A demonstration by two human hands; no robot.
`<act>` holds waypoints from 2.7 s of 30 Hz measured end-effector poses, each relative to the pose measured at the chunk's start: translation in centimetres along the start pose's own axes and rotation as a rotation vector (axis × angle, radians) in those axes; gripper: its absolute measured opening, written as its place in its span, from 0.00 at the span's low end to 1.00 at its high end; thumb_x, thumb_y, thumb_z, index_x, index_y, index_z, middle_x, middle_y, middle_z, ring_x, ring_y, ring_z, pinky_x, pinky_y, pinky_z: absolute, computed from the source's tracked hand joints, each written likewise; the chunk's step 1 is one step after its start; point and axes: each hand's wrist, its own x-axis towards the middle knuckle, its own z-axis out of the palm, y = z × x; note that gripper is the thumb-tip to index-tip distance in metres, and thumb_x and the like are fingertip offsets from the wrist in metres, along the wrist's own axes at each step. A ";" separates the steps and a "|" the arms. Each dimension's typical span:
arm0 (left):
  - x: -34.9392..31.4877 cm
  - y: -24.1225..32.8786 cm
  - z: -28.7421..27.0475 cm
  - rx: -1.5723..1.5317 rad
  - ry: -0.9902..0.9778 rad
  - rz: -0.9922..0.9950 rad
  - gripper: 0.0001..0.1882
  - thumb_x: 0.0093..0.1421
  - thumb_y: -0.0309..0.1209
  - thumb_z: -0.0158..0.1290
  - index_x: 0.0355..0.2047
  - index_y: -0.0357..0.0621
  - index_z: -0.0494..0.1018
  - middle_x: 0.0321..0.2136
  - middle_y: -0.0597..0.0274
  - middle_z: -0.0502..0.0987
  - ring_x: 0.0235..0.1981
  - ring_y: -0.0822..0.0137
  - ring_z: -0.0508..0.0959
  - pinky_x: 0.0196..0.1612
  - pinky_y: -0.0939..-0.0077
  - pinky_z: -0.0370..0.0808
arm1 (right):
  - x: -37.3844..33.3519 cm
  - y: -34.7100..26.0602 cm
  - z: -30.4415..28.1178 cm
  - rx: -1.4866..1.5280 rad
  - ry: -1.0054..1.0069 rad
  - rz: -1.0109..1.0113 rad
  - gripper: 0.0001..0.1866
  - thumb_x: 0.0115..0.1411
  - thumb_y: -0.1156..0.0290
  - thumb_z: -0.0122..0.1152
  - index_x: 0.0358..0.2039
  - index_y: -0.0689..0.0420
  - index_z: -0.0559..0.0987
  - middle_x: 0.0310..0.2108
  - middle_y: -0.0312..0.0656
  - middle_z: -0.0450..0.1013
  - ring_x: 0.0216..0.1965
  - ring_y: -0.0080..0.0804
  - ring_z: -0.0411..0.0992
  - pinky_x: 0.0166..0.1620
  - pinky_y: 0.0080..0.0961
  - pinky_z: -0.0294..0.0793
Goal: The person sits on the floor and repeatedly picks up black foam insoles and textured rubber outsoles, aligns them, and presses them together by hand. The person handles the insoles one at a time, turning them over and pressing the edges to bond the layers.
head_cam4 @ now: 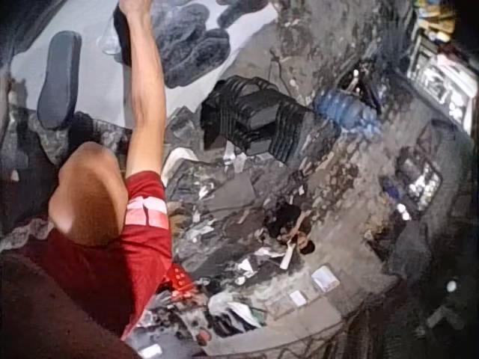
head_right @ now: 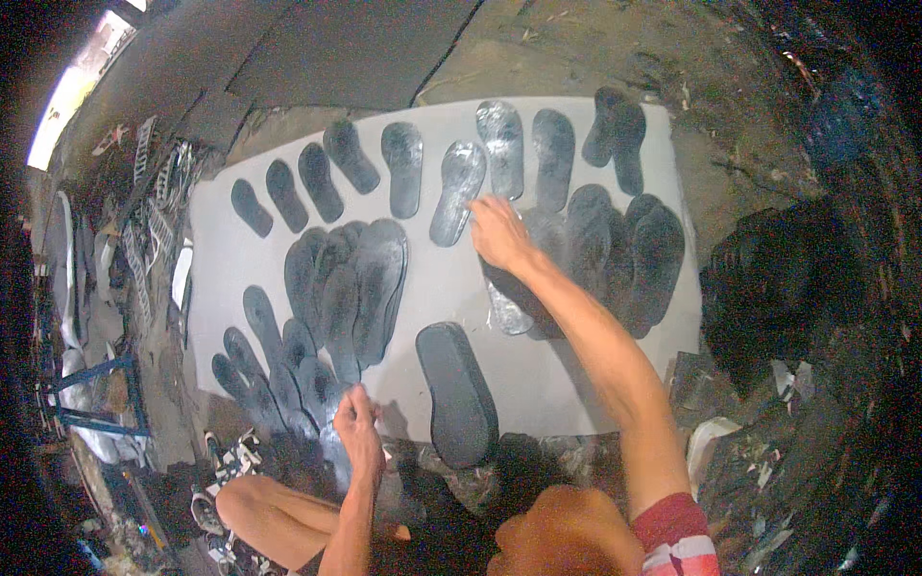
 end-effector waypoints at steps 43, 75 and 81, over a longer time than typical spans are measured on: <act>-4.4 8.5 -2.5 -0.426 -0.117 0.138 0.31 0.58 0.34 0.75 0.56 0.35 0.74 0.46 0.53 0.84 0.42 0.62 0.84 0.48 0.66 0.82 | -19.6 -29.8 -45.1 0.888 0.328 0.328 0.22 0.68 0.71 0.67 0.61 0.53 0.75 0.43 0.33 0.70 0.36 0.20 0.66 0.38 0.24 0.69; -16.9 20.4 -7.7 -1.138 -0.515 0.244 0.43 0.75 0.61 0.47 0.78 0.45 0.52 0.61 0.51 0.72 0.61 0.51 0.76 0.64 0.53 0.79 | -27.6 -45.6 -23.0 0.247 0.289 -0.133 0.30 0.49 0.65 0.84 0.56 0.51 0.90 0.49 0.55 0.75 0.49 0.47 0.76 0.48 0.36 0.82; -17.0 19.9 -7.2 -1.177 -0.585 0.206 0.44 0.76 0.60 0.46 0.79 0.44 0.49 0.61 0.51 0.72 0.63 0.51 0.75 0.65 0.52 0.78 | -27.5 -45.2 -22.4 0.229 0.278 -0.108 0.29 0.50 0.65 0.84 0.56 0.51 0.89 0.49 0.55 0.75 0.50 0.47 0.76 0.49 0.37 0.82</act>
